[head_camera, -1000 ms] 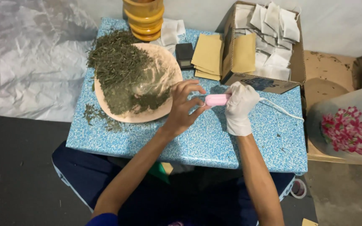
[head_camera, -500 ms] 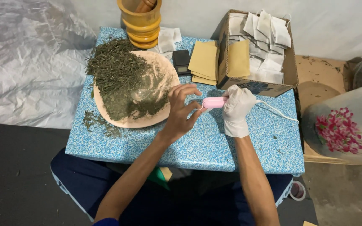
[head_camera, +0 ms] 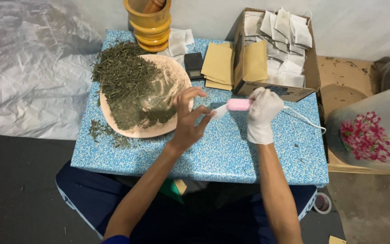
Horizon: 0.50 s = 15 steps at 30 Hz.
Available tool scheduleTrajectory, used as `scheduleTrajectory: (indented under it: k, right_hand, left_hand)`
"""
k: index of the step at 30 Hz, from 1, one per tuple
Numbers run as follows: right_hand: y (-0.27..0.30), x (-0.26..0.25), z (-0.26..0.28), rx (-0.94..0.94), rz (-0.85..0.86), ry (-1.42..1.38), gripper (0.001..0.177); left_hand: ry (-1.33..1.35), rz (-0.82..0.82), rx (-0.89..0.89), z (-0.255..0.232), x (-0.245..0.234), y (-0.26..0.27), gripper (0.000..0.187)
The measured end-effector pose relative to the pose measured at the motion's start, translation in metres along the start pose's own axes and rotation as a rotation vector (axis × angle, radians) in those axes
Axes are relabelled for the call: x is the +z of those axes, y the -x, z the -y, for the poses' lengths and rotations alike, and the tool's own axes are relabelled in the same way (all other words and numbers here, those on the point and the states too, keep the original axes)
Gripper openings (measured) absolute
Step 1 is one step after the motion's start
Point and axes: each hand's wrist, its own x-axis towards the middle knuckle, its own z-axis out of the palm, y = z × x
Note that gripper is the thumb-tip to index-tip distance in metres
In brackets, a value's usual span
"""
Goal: Sealing individual tea bags with a handheld heat sealer and preparing paper packaging
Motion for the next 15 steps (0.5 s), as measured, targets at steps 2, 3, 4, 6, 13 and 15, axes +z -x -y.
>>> scheduleTrajectory:
  k: [2,3,4,6,13,15]
  right_hand:
    - [-0.053,-0.055,0.06,0.085,-0.044,-0.135,0.06]
    - [-0.081,-0.081,0.089,0.166,-0.09,-0.273,0.056]
    - [-0.06,-0.073,0.055,0.167,-0.087,-0.273,0.056]
    - [-0.023,-0.048,-0.009,0.4,-0.078,-0.161,0.066]
    - [-0.062,-0.078,0.049,0.559,-0.036,-0.346,0.066]
    - [-0.086,-0.096,0.09,0.566,0.057,-0.397,0.067]
  left_hand:
    - [0.122,-0.051,-0.063,0.005,-0.003,-0.002,0.019]
    - [0.24,-0.107,-0.124,0.007,-0.005,-0.004,0.019]
    - [0.24,-0.107,-0.128,0.003,-0.01,-0.005,0.019]
    - [0.065,-0.089,-0.063,0.0,-0.024,-0.015,0.031]
    - [0.151,-0.02,-0.219,0.002,-0.008,0.0,0.02]
    - [0.196,0.037,-0.314,-0.007,-0.009,-0.007,0.022]
